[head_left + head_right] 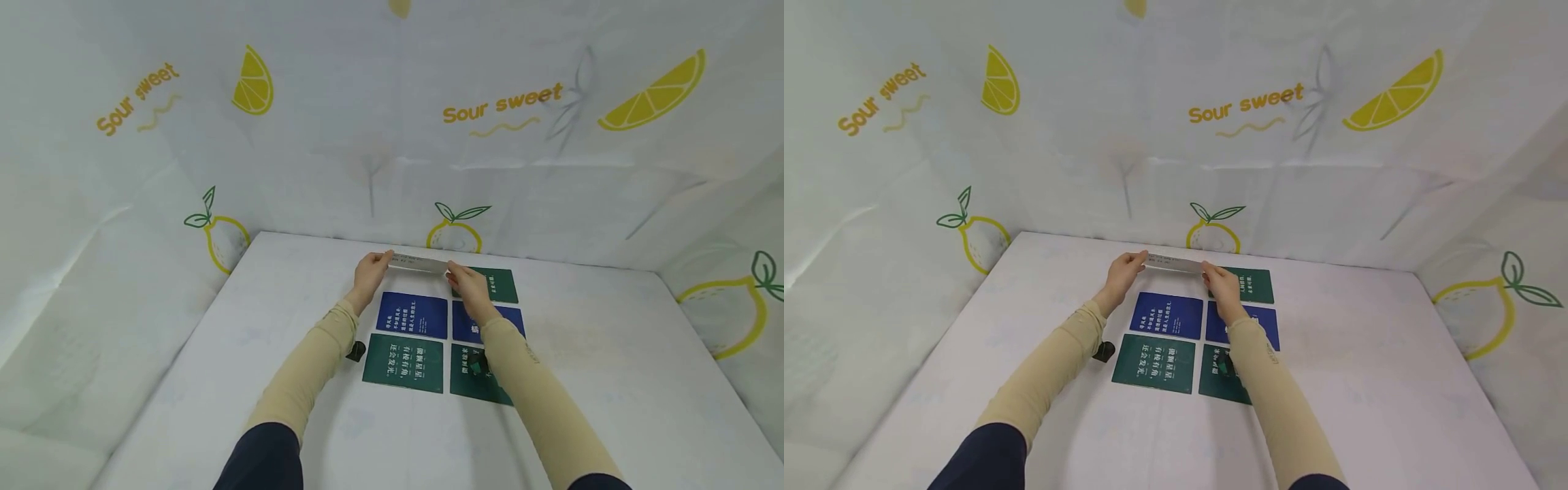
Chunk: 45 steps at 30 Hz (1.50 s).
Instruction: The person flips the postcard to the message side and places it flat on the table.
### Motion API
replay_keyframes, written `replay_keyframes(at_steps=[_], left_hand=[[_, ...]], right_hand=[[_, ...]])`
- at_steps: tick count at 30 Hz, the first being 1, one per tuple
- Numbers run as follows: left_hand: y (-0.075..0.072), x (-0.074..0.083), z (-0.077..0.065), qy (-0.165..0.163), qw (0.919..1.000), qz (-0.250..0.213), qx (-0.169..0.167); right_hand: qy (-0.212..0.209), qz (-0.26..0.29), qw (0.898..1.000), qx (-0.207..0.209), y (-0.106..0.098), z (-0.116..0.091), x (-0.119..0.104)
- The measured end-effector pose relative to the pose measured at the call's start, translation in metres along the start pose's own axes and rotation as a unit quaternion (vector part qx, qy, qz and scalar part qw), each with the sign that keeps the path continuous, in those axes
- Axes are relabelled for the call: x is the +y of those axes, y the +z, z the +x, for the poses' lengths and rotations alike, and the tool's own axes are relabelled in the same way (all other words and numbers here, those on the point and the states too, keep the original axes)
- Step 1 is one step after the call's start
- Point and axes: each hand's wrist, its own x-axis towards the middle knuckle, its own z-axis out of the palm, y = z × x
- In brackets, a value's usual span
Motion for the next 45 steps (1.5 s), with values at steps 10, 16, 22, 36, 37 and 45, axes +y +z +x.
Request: replay_keyframes(at_steps=[10, 16, 22, 36, 37, 45], left_hand=[[-0.006, -0.008, 0.000, 0.000, 0.9997, 0.003, -0.023], [-0.007, -0.009, -0.001, -0.003, 0.9994, 0.020, -0.029], [-0.005, -0.013, 0.000, -0.019, 0.9958, 0.076, -0.047], [0.012, -0.078, 0.048, 0.099, 0.9497, 0.296, -0.022], [0.015, -0.083, 0.052, 0.100, 0.9445, 0.312, -0.024], [0.013, -0.012, -0.012, 0.070, 0.9337, 0.351, -0.019]], right_hand=[[-0.006, -0.041, 0.999, -0.021, -0.001, -0.003, 0.000], [-0.012, -0.082, 0.996, -0.029, -0.006, -0.004, 0.004], [-0.030, -0.189, 0.981, -0.043, -0.009, -0.005, 0.009], [-0.078, -0.449, 0.886, -0.081, -0.003, -0.002, 0.007], [-0.082, -0.462, 0.880, -0.082, -0.002, -0.002, 0.007], [-0.106, -0.518, 0.845, -0.075, 0.005, -0.006, 0.002]])
